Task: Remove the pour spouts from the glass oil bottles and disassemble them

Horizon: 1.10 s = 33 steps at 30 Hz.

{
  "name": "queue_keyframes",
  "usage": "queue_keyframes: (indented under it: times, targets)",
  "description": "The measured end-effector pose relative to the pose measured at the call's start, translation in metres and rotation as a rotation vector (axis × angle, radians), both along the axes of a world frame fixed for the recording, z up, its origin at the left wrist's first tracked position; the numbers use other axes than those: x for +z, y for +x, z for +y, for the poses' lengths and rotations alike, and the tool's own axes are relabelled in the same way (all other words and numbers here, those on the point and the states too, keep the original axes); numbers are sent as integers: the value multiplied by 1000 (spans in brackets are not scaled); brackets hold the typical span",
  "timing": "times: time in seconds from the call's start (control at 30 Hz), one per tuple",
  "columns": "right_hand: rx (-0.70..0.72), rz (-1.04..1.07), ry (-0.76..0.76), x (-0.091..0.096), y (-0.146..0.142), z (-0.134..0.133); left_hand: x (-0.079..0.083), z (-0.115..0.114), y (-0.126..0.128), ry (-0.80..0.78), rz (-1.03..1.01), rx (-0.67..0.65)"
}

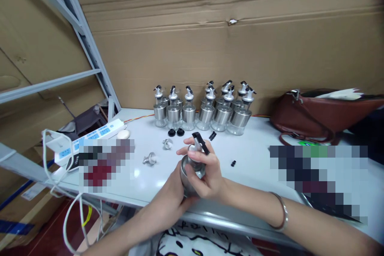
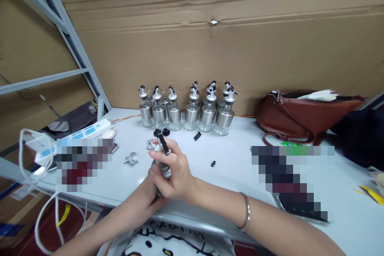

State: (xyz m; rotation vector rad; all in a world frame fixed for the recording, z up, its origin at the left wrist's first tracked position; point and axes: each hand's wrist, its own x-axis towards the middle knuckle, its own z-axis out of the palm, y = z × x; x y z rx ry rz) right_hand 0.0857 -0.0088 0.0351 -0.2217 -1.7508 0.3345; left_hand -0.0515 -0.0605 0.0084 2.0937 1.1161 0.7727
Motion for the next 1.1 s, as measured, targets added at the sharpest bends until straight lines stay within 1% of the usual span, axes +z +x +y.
queue_keyframes:
  times: [0.2,0.3,0.37,0.5,0.6,0.67,0.7,0.8,0.87,0.93,1.0,1.1]
  targets:
    - [-27,-15,12,-4,1,1,5,0,0,-30,-25,-12]
    - [-44,-80,50,-6,6,3,3,1,0,-42,-25,-14]
    - [-90,-169,65,-5,11,3,1,1,0,-40,-29,-13]
    - [-202,-375,42,-1,24,-3,-2,1,1,-32,-53,2]
    - [-335,-479,38,4,33,-14,-2,0,1,-6,-30,-2]
    - [-416,-536,1,8,39,-22,-2,-1,0,9,14,-4]
    - [-434,-562,-33,11,42,-25,-2,-1,-1,17,41,-5]
    - [-410,-609,-158,22,51,-26,-3,-2,-1,44,127,-9]
    - [-396,-587,-192,33,57,-19,-4,-2,-1,55,191,-15]
    - [-416,-527,-167,43,61,-5,-4,-2,-1,61,261,-22]
    - [-474,-455,-136,53,63,13,-3,-2,-1,82,315,-45]
    - [-561,-387,-147,65,58,47,-1,-1,0,132,342,-82]
